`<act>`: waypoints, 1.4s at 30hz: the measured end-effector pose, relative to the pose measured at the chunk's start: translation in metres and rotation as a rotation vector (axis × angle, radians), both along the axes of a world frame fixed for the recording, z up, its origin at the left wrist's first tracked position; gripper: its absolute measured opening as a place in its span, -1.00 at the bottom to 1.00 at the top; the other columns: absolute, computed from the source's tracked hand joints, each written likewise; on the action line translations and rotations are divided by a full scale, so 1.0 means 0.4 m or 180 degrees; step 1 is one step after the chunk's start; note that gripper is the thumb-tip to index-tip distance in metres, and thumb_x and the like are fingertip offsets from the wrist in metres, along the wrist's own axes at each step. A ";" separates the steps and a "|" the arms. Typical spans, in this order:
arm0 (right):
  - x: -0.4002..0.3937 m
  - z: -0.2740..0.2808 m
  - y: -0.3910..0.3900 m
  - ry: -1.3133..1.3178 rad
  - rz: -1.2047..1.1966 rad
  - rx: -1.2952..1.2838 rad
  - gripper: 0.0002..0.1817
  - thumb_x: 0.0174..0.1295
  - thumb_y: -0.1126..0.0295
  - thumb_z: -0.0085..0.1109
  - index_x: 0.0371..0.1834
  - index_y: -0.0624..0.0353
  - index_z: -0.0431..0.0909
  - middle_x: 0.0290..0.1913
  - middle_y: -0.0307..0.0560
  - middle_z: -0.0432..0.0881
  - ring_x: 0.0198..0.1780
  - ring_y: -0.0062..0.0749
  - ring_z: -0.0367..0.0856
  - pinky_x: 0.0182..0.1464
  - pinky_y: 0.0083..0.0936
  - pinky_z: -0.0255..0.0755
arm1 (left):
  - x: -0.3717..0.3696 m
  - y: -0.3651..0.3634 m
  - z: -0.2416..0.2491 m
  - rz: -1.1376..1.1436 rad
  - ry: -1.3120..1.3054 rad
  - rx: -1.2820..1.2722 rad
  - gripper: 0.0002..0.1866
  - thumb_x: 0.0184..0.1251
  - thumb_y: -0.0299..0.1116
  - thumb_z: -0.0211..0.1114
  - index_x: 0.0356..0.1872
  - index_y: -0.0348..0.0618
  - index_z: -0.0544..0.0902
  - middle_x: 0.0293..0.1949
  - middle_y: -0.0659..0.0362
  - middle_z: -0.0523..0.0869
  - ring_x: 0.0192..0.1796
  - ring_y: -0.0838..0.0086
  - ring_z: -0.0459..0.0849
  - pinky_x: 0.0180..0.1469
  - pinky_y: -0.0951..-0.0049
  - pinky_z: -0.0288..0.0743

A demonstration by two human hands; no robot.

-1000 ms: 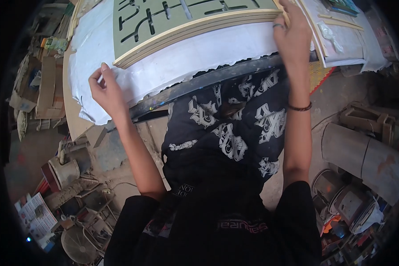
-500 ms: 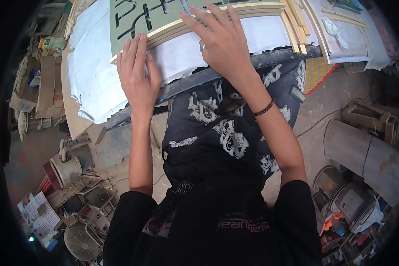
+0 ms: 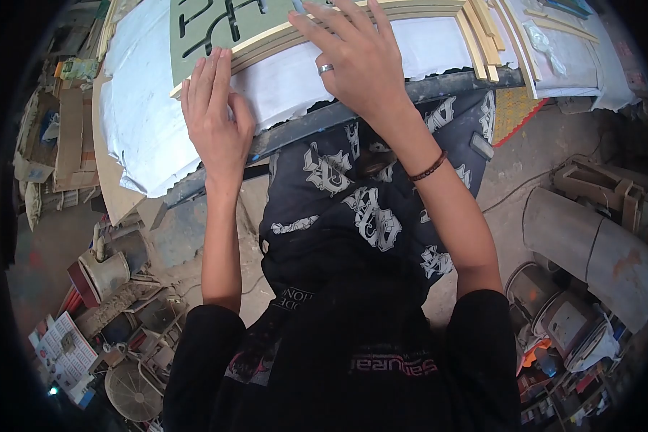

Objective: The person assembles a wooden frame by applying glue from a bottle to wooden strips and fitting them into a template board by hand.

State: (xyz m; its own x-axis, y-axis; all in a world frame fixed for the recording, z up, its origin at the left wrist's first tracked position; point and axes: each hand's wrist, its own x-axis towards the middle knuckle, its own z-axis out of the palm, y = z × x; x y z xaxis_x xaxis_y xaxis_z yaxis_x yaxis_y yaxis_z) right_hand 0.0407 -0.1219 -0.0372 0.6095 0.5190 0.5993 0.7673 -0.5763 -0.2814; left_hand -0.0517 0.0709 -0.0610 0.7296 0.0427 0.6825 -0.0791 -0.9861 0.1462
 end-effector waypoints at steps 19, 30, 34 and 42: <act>0.025 -0.068 -0.001 -0.0422 -0.0068 -0.0055 -0.30 0.02 0.54 0.15 0.36 -0.14 0.46 0.35 -0.20 0.50 0.36 -0.16 0.39 0.46 -0.02 0.08 | -0.001 -0.007 0.009 -0.0073 0.0048 -0.0048 -0.39 0.11 -0.64 0.07 0.29 -0.17 0.54 0.25 0.04 0.59 0.36 0.08 0.47 0.43 0.03 0.16; 0.092 -0.012 -0.258 -0.0269 -0.0480 0.1169 -0.37 -0.04 0.70 -0.03 0.23 0.28 0.51 0.19 0.13 0.58 0.30 0.11 0.45 0.39 -0.09 0.25 | -0.006 -0.063 0.059 0.0243 0.0493 0.0143 -0.44 0.33 -0.47 0.10 0.40 -0.13 0.42 0.41 0.10 0.44 0.50 0.18 0.28 0.52 0.00 -0.07; 0.100 0.003 -0.286 -0.0285 -0.0578 0.0948 -0.38 -0.07 0.73 -0.06 0.20 0.37 0.50 0.15 0.28 0.58 0.25 0.13 0.50 0.36 -0.17 0.29 | 0.062 -0.153 0.075 -0.0382 0.0594 -0.0092 -0.43 0.37 -0.41 0.12 0.43 -0.11 0.38 0.43 0.13 0.41 0.52 0.21 0.26 0.54 -0.01 -0.12; 0.157 -0.037 -0.355 -0.0199 -0.1026 0.0544 -0.24 -0.08 0.71 0.08 0.32 -0.03 0.49 0.27 -0.12 0.57 0.40 -0.07 0.38 0.45 0.00 0.13 | 0.159 -0.272 0.059 -0.0674 0.0890 0.0043 -0.44 0.40 -0.37 0.12 0.43 -0.14 0.37 0.44 0.13 0.40 0.52 0.16 0.24 0.53 0.02 -0.08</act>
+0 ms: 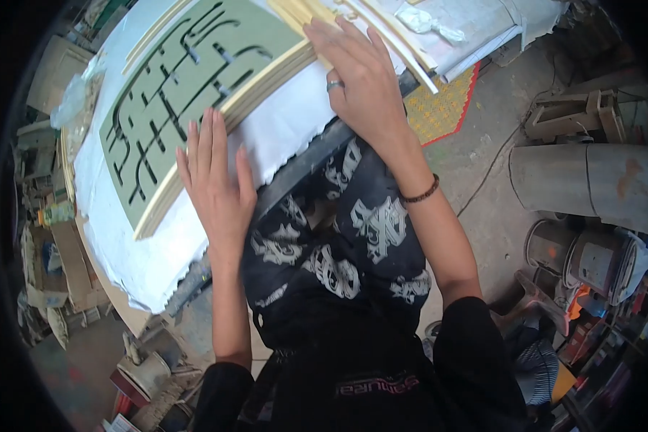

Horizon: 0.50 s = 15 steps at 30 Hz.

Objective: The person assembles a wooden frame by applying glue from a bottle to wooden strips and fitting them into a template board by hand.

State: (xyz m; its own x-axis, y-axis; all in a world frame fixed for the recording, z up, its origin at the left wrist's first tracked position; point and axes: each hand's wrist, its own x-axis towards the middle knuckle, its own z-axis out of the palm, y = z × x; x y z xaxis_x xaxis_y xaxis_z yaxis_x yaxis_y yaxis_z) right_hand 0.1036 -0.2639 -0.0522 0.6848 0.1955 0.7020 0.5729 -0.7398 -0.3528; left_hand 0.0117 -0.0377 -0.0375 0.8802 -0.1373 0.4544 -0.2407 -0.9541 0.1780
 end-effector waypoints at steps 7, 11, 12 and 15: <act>-0.003 -0.005 -0.010 0.0243 -0.0070 -0.0491 -0.19 -0.10 0.72 0.15 0.33 -0.20 0.50 0.34 -0.27 0.51 0.44 -0.17 0.33 0.48 0.04 0.04 | -0.002 0.002 -0.012 0.0134 0.0072 0.0080 -0.42 0.34 -0.43 0.14 0.42 -0.14 0.40 0.42 0.14 0.43 0.52 0.17 0.26 0.53 0.04 -0.11; -0.007 0.010 -0.020 0.0165 -0.0101 -0.0840 -0.25 -0.07 0.76 0.07 0.30 -0.02 0.49 0.29 -0.15 0.55 0.45 -0.17 0.32 0.44 -0.01 0.17 | -0.001 0.005 -0.018 0.0149 0.0119 0.0064 -0.39 0.33 -0.49 0.12 0.45 -0.09 0.37 0.44 0.14 0.40 0.53 0.20 0.24 0.55 0.03 -0.16; -0.011 0.038 -0.022 0.0275 0.0026 -0.0446 -0.29 -0.07 0.75 0.03 0.28 0.09 0.49 0.26 -0.02 0.55 0.39 -0.09 0.37 0.41 -0.06 0.20 | -0.002 0.005 -0.020 0.0159 0.0122 0.0069 -0.39 0.33 -0.48 0.11 0.45 -0.09 0.37 0.45 0.14 0.40 0.53 0.20 0.24 0.55 0.03 -0.16; -0.048 0.079 -0.012 0.0572 0.0308 0.1001 -0.35 -0.05 0.75 -0.06 0.25 0.28 0.46 0.23 0.18 0.53 0.33 0.02 0.43 0.36 -0.13 0.30 | 0.000 0.002 -0.014 0.0146 0.0149 0.0064 -0.40 0.35 -0.47 0.11 0.45 -0.09 0.36 0.45 0.13 0.39 0.54 0.19 0.23 0.55 0.03 -0.17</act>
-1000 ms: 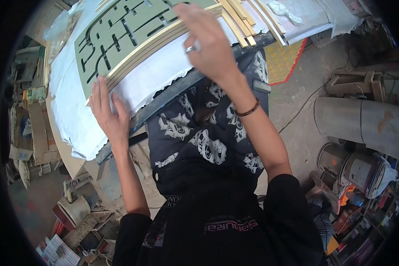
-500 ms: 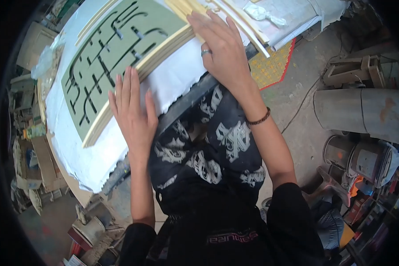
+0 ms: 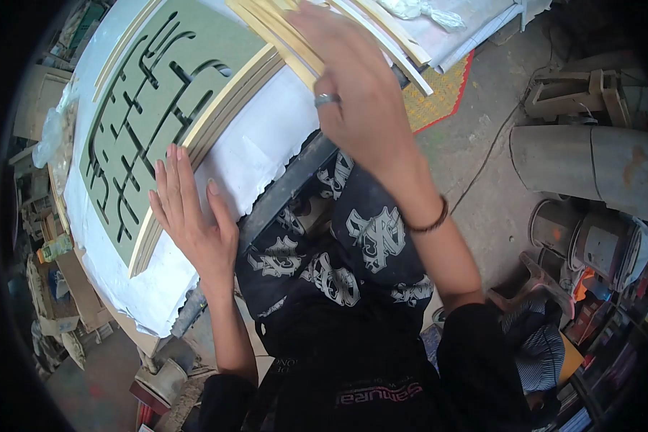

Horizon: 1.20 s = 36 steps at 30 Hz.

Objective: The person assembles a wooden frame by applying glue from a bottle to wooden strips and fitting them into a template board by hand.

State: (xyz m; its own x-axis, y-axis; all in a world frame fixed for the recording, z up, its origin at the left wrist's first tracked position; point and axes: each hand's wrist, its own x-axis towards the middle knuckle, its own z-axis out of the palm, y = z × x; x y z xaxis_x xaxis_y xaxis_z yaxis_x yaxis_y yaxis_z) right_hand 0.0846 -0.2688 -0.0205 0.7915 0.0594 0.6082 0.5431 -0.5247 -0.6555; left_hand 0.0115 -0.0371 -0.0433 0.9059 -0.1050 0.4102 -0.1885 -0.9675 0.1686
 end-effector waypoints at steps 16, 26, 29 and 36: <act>-0.065 -0.103 0.203 0.0697 0.0055 0.1639 -0.28 0.00 0.76 -0.21 0.36 0.25 0.05 0.51 0.47 0.04 0.57 0.16 0.05 0.45 -0.12 0.12 | 0.143 -0.081 0.083 -0.0947 0.0441 -0.0202 -0.46 0.56 -0.10 -0.06 0.43 -0.16 0.38 0.42 0.04 0.42 0.51 0.12 0.27 0.53 -0.06 -0.16; -0.077 -0.109 0.226 0.0559 0.0170 0.1665 -0.27 -0.08 0.79 -0.10 0.31 0.37 0.13 0.39 0.52 0.18 0.43 0.41 0.09 0.42 0.05 0.05 | 0.148 -0.081 0.072 -0.1043 0.0639 -0.0622 -0.40 0.63 -0.02 -0.31 0.37 -0.20 0.46 0.36 -0.01 0.48 0.48 0.04 0.31 0.52 -0.05 -0.13; -0.104 -0.100 0.231 0.0677 0.0308 0.1486 -0.25 -0.09 0.81 -0.09 0.33 0.38 0.13 0.42 0.46 0.17 0.42 0.43 0.10 0.42 0.03 0.08 | 0.148 -0.078 0.077 -0.1058 0.0720 -0.0650 -0.39 0.64 -0.02 -0.35 0.37 -0.21 0.45 0.36 -0.02 0.48 0.48 0.04 0.30 0.53 -0.03 -0.13; -0.070 -0.117 0.184 0.0347 -0.0060 0.1566 -0.19 -0.04 0.78 -0.15 0.44 0.42 0.03 0.40 0.41 0.19 0.43 0.38 0.12 0.46 0.01 0.04 | 0.145 -0.089 0.087 -0.1000 0.0770 -0.0798 -0.37 0.64 -0.01 -0.38 0.36 -0.24 0.45 0.33 -0.06 0.51 0.48 0.02 0.30 0.54 -0.01 -0.14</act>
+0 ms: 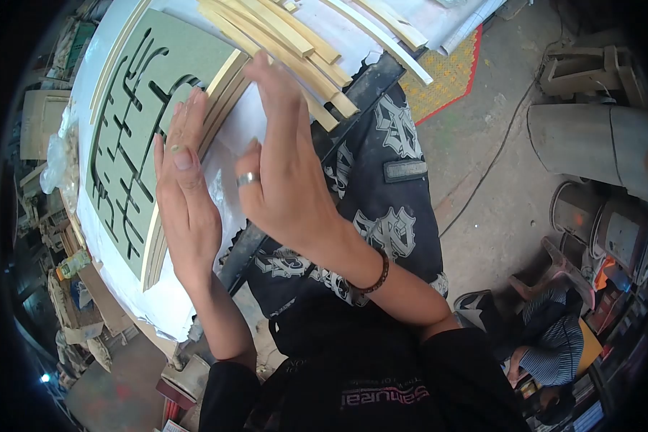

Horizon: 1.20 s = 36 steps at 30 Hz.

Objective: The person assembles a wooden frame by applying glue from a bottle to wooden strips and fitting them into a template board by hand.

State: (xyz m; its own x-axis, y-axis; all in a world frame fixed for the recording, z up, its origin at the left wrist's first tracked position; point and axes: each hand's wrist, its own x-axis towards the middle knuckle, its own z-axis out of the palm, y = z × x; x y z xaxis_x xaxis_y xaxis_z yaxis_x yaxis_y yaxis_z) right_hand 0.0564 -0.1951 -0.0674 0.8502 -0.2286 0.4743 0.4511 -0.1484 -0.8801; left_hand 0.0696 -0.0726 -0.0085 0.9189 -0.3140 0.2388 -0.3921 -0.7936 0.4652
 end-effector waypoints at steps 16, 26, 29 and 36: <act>-0.094 0.036 -0.029 0.0117 0.0032 -0.0554 -0.46 0.22 0.62 -0.09 0.34 0.34 0.39 0.34 0.14 0.38 0.37 -0.07 0.36 0.38 -0.34 0.22 | -0.010 0.062 0.068 0.0277 0.0342 -0.0934 -0.20 0.59 0.21 -0.45 0.34 -0.28 0.48 0.33 -0.10 0.51 0.45 0.15 0.34 0.52 0.22 -0.01; 0.086 0.079 -0.090 -0.0825 0.0432 -0.2394 -0.36 0.00 0.70 -0.04 0.27 0.23 0.47 0.28 0.14 0.50 0.34 0.04 0.43 0.43 -0.10 0.20 | -0.283 0.298 0.007 0.1493 -0.0718 0.0150 -0.56 0.55 -0.33 -0.02 0.37 -0.16 0.47 0.36 0.07 0.52 0.51 0.13 0.28 0.54 0.02 -0.10; 0.067 0.106 -0.082 -0.0574 0.0440 -0.2852 -0.36 0.01 0.69 -0.04 0.27 0.18 0.48 0.30 0.06 0.50 0.37 0.03 0.39 0.45 -0.05 0.15 | -0.341 0.376 -0.028 0.1773 -0.0764 0.0433 -0.55 0.51 -0.41 0.01 0.39 -0.14 0.45 0.39 0.09 0.48 0.52 0.11 0.26 0.54 0.00 -0.13; 0.088 0.086 -0.068 -0.1146 0.0506 -0.3456 -0.45 0.24 0.69 -0.14 0.34 0.27 0.40 0.37 0.06 0.46 0.48 -0.06 0.29 0.45 -0.26 0.15 | -0.371 0.429 -0.050 0.1574 -0.0599 0.0207 -0.47 0.41 -0.51 0.11 0.41 -0.20 0.40 0.43 -0.03 0.40 0.52 0.00 0.22 0.51 0.14 0.05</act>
State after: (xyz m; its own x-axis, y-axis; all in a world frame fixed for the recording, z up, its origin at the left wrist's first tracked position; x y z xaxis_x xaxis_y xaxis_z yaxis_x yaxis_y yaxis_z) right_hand 0.0914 -0.2223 -0.0330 0.6082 0.5458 0.5763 0.7315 -0.6673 -0.1401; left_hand -0.0789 0.0990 -0.0283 0.9041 0.1263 0.4083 -0.0357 -0.9297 0.3667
